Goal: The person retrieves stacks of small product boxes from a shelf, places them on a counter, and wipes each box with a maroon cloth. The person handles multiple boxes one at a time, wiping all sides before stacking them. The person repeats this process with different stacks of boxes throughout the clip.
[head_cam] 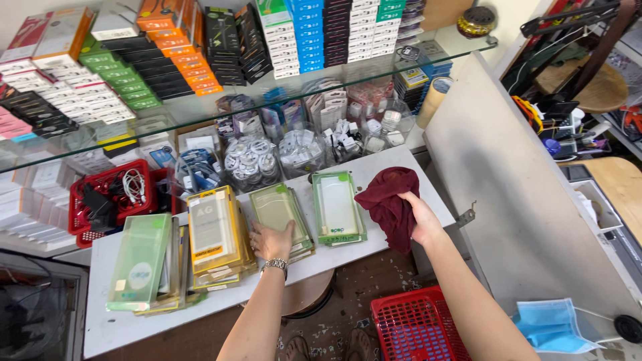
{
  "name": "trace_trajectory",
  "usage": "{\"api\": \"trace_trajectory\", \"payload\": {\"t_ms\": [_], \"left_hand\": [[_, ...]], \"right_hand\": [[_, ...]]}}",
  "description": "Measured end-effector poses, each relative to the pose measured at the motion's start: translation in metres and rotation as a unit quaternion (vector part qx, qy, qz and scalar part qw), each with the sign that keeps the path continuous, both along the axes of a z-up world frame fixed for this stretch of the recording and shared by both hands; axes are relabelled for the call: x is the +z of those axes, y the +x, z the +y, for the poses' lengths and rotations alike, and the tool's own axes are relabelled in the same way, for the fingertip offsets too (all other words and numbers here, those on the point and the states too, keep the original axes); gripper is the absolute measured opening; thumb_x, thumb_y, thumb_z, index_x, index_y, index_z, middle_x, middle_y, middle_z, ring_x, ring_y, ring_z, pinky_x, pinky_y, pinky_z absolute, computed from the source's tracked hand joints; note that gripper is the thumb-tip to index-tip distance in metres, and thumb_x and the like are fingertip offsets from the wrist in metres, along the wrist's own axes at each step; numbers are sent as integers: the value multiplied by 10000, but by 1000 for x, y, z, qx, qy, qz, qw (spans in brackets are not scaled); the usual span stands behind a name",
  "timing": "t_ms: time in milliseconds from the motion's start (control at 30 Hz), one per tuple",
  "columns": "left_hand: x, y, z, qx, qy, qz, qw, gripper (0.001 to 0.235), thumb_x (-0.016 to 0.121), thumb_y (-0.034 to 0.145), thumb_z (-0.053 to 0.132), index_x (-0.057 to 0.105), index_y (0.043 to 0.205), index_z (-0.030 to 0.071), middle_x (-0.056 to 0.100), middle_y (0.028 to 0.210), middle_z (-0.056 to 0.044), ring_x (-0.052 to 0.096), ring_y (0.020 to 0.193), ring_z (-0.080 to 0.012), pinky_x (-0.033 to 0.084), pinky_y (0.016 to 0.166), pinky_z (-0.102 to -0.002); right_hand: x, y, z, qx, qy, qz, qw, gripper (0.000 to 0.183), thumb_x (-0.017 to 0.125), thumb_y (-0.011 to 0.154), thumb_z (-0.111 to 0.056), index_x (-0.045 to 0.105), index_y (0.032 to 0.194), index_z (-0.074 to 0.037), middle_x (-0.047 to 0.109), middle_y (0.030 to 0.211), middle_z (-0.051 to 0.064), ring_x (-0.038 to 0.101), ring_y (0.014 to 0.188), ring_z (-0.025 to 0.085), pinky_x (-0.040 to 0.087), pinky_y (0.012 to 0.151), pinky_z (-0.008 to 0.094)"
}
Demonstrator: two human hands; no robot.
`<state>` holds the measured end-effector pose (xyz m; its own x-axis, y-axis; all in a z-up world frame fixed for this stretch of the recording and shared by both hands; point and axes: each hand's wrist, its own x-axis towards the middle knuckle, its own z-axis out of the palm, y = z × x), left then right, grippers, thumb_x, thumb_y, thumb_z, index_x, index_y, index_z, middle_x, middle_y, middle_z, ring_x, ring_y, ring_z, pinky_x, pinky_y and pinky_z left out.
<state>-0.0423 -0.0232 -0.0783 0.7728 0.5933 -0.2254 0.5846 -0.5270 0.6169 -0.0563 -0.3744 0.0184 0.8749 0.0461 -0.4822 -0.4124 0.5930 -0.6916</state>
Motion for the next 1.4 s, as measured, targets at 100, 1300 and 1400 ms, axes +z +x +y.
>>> {"api": "trace_trajectory", "payload": {"t_ms": [100,1300,1400], "left_hand": [[4,-10,16,-38,-43,25,998,1332,949,647,461,138,1568,-58,356,1495,-369,390,1388,-484,360,1161,-501],[149,-40,-7,-277,-597,-66,750,743,606,913,140,259,1562,38,540,1439,-182,600,1239,-255,527,988,-367],[161,-45,9,-326,-562,-56,758,774,622,927,147,220,1582,45,507,1496,-142,584,1287,-192,513,1033,-309]], "right_hand": [[1,3,9,2,-12,5,1000,457,637,918,-273,613,1321,-57,712,1245,92,684,1094,237,559,946,411],[77,18,160,-31,-664,-381,642,530,692,868,-313,610,1279,12,650,1269,267,634,1144,448,513,977,482],[92,37,131,66,-648,-123,749,466,637,965,-388,706,1278,-50,754,1196,241,708,1108,357,538,921,429]]}}
